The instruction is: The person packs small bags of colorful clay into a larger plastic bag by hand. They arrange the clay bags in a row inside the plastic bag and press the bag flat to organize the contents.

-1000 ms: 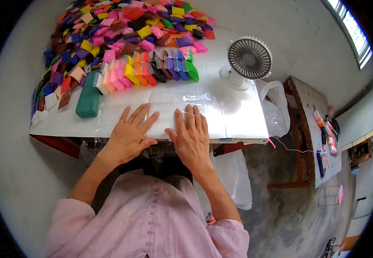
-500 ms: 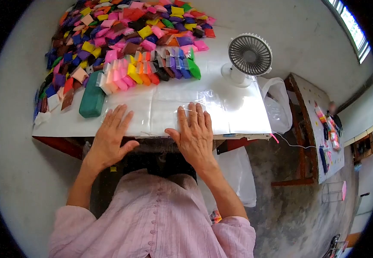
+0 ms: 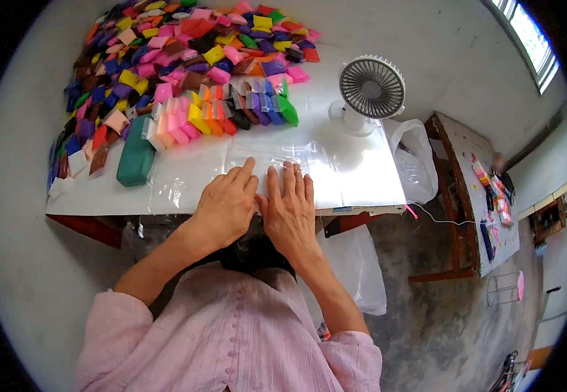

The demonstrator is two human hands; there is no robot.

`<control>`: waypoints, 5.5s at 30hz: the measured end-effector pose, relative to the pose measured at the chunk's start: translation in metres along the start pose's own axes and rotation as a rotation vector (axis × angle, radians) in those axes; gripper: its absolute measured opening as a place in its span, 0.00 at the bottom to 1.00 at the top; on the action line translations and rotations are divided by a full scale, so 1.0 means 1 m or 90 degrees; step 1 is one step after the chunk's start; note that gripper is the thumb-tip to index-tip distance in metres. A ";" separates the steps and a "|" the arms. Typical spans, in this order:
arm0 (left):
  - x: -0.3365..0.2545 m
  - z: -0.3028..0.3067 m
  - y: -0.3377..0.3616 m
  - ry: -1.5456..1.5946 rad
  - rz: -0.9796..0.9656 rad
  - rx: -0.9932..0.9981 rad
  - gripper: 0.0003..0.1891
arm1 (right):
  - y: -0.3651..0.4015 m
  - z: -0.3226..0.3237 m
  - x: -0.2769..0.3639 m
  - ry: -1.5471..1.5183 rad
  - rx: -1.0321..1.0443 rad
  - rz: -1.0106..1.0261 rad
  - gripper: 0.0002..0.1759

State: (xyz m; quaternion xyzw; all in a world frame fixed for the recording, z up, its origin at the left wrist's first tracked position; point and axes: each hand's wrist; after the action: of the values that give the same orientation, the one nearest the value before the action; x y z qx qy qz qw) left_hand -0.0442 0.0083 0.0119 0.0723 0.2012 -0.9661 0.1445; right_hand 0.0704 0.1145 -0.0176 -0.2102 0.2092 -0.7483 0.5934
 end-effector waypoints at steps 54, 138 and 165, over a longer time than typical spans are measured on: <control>0.012 -0.025 -0.011 0.258 0.013 -0.128 0.31 | -0.162 0.003 -0.077 0.044 0.119 -0.244 0.21; 0.001 -0.032 -0.035 0.520 0.067 -0.022 0.20 | -0.024 0.022 0.002 0.088 -0.136 -0.333 0.17; 0.003 -0.047 -0.031 0.508 0.029 -0.034 0.25 | -0.172 0.013 -0.042 -0.061 0.101 -0.187 0.34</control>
State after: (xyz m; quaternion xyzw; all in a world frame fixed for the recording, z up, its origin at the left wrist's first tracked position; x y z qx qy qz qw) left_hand -0.0527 0.0538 -0.0205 0.4425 0.2647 -0.8533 0.0779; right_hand -0.0512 0.1900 0.0873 -0.2262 0.0881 -0.8302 0.5019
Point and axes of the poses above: each hand's wrist, its own y-axis away from the middle knuckle, its own z-axis out of the back of the hand, x = y × z, and after that the axes turned 8 degrees about z, right-handed
